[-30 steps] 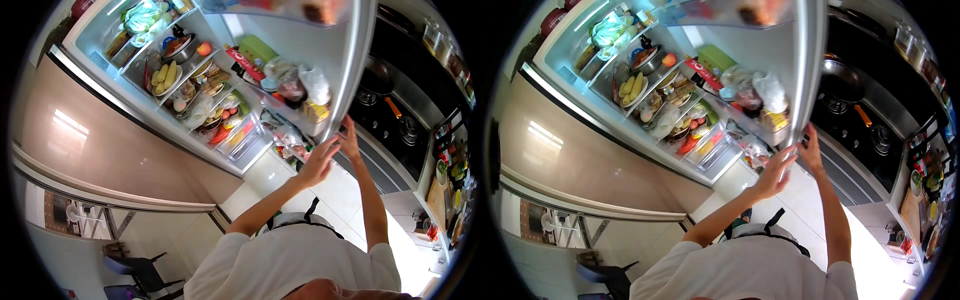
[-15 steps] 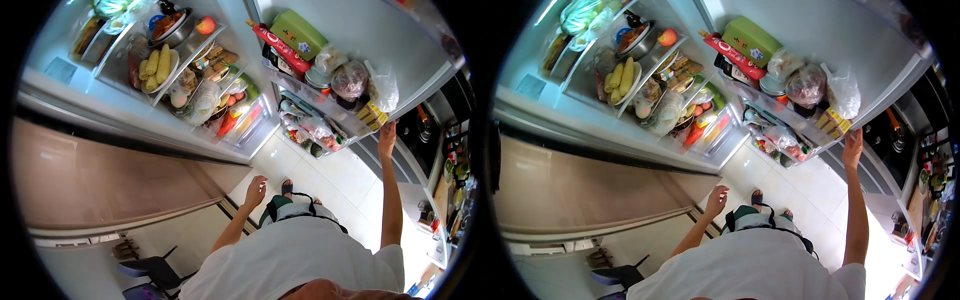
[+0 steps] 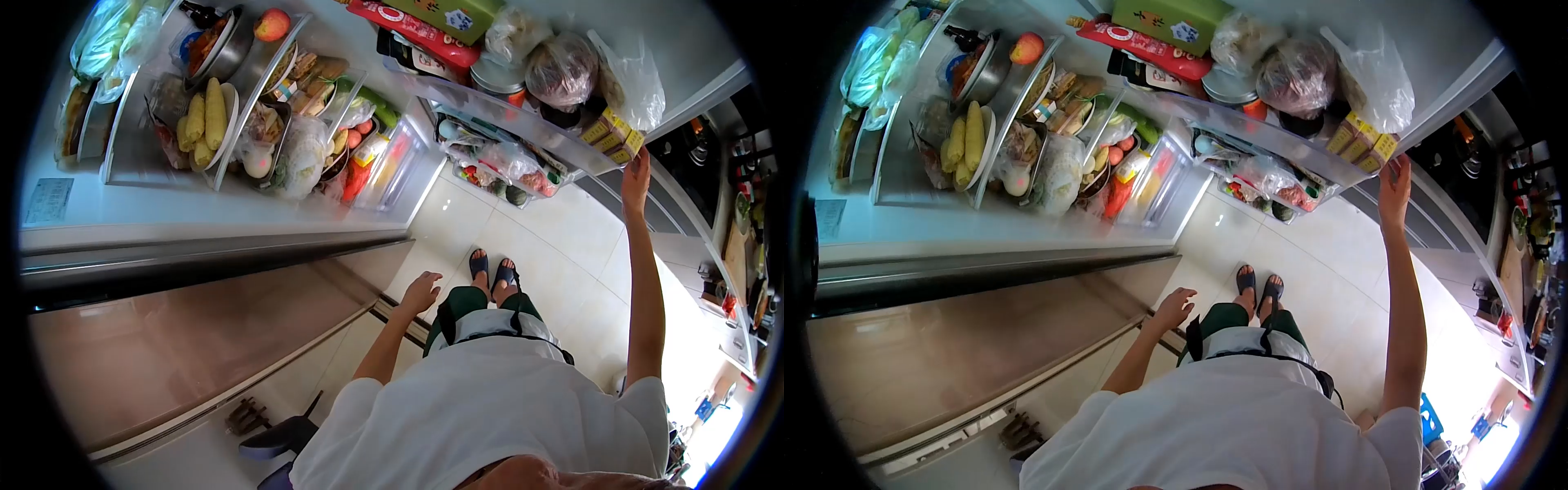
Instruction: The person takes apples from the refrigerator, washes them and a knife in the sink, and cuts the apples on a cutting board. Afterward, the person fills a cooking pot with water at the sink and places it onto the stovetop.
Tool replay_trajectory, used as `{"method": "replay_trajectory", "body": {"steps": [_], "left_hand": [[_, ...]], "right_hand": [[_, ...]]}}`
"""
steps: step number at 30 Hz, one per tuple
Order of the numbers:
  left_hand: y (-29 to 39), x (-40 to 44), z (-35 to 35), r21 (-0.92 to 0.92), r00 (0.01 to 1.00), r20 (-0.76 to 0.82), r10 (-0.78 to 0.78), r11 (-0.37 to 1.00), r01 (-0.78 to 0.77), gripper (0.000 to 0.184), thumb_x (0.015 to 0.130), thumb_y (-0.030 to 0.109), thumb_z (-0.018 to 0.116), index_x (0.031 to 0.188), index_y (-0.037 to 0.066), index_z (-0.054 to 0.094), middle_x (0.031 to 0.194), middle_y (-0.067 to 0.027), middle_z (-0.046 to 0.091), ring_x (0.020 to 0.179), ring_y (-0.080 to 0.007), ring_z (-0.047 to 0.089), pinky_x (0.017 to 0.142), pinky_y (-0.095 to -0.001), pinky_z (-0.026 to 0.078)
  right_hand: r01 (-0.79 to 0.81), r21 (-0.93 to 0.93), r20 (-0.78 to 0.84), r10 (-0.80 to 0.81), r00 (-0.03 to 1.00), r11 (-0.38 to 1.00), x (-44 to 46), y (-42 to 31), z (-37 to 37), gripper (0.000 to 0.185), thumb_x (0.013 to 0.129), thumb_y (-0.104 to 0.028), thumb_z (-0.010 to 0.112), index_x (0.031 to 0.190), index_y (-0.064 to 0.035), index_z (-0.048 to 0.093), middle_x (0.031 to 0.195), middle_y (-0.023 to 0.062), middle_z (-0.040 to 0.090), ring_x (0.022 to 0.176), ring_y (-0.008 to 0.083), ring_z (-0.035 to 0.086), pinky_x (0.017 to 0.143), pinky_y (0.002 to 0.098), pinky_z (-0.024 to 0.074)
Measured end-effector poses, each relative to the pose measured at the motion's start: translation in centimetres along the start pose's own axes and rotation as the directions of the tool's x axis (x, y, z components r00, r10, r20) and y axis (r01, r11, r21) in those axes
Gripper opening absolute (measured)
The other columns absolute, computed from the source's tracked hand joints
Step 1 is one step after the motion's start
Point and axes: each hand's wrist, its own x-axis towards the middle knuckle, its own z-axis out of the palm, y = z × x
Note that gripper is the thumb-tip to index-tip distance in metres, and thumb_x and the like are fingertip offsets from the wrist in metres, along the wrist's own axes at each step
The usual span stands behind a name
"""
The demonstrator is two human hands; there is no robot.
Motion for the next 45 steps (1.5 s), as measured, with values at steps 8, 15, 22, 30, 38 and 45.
{"method": "replay_trajectory", "body": {"steps": [8, 15, 22, 30, 38, 45], "left_hand": [[-3.6, 0.1, -1.0, -0.28, 0.987, -0.162, -0.023, 0.96, -0.023, 0.03, 0.082, 0.01, 0.062, 0.111, 0.004, 0.057, 0.109, -0.0129, 0.059, 0.089, -0.0242, 0.062, 0.078, -0.0338, 0.05], [-8.8, 12.0, -8.4, -0.409, 0.965, -0.262, 0.004, 0.905, -0.115, 0.029, 0.082, 0.009, 0.062, 0.109, 0.003, 0.059, 0.102, -0.0142, 0.064, 0.092, -0.0195, 0.064, 0.078, -0.0308, 0.05], [-18.1, 29.5, -17.2, -0.078, 0.935, -0.339, -0.102, 0.994, 0.08, 0.024, 0.074, 0.009, 0.061, 0.098, 0.004, 0.063, 0.093, -0.0164, 0.066, 0.092, -0.0303, 0.063, 0.081, -0.0372, 0.049], [-22.9, 39.8, -24.3, 0.421, 0.873, -0.406, 0.27, 0.903, -0.083, 0.018, 0.072, 0.007, 0.054, 0.083, -0.002, 0.065, 0.088, -0.0248, 0.063, 0.09, -0.0389, 0.059, 0.079, -0.0435, 0.047], [-21.4, 42.6, -29.1, 0.611, 0.934, -0.344, 0.098, 0.779, 0.143, 0.023, 0.078, 0.014, 0.052, 0.092, 0.002, 0.065, 0.101, -0.0227, 0.063, 0.1, -0.0359, 0.059, 0.084, -0.042, 0.049], [-26.1, 45.2, -34.0, 0.6, 0.589, -0.659, 0.467, 0.799, 0.038, 0.042, 0.076, 0.012, 0.062, 0.117, 0.002, 0.055, 0.118, -0.0203, 0.055, 0.111, -0.0384, 0.051, 0.095, -0.0406, 0.043]], "right_hand": [[-0.186, -0.208, 0.037, 0.198, 0.979, 0.96, -10.3, 5.3, 0.0, 0.029, 0.084, -0.005, 0.06, 0.113, -0.0052, 0.058, 0.075, 0.0005, 0.054, 0.071, 0.011, 0.051, 0.068, 0.0274, 0.0449], [-0.555, -0.077, 0.258, 0.555, 0.791, 0.828, -24.2, 8.3, 3.8, 0.013, 0.091, -0.014, 0.056, 0.095, -0.0034, 0.062, 0.06, -0.0018, 0.047, 0.054, 0.0072, 0.047, 0.05, 0.0231, 0.0389], [-0.706, -0.11, 0.412, 0.679, 0.608, 0.699, -38.3, 10.6, 13.0, 0.014, 0.092, -0.009, 0.05, 0.098, -0.0041, 0.062, 0.07, 0.0022, 0.06, 0.062, 0.0091, 0.058, 0.054, 0.0233, 0.0476], [-0.772, -0.058, 0.565, 0.658, 0.498, 0.634, -44.8, 1.9, 23.3, 0.012, 0.087, -0.007, 0.055, 0.096, -0.0011, 0.061, 0.07, 0.0049, 0.062, 0.064, 0.0122, 0.06, 0.058, 0.0253, 0.0481], [-0.79, -0.212, 0.493, 0.761, 0.421, 0.575, -49.6, 6.2, 23.7, 0.019, 0.084, -0.004, 0.052, 0.099, 0.0011, 0.063, 0.075, 0.0113, 0.065, 0.067, 0.0184, 0.063, 0.061, 0.0302, 0.0492], [-0.879, -0.18, 0.377, 0.856, 0.354, 0.442, -51.2, 9.2, 21.5, 0.018, 0.085, -0.003, 0.05, 0.097, 0.0036, 0.062, 0.069, 0.0104, 0.065, 0.062, 0.015, 0.062, 0.057, 0.0281, 0.05]]}}
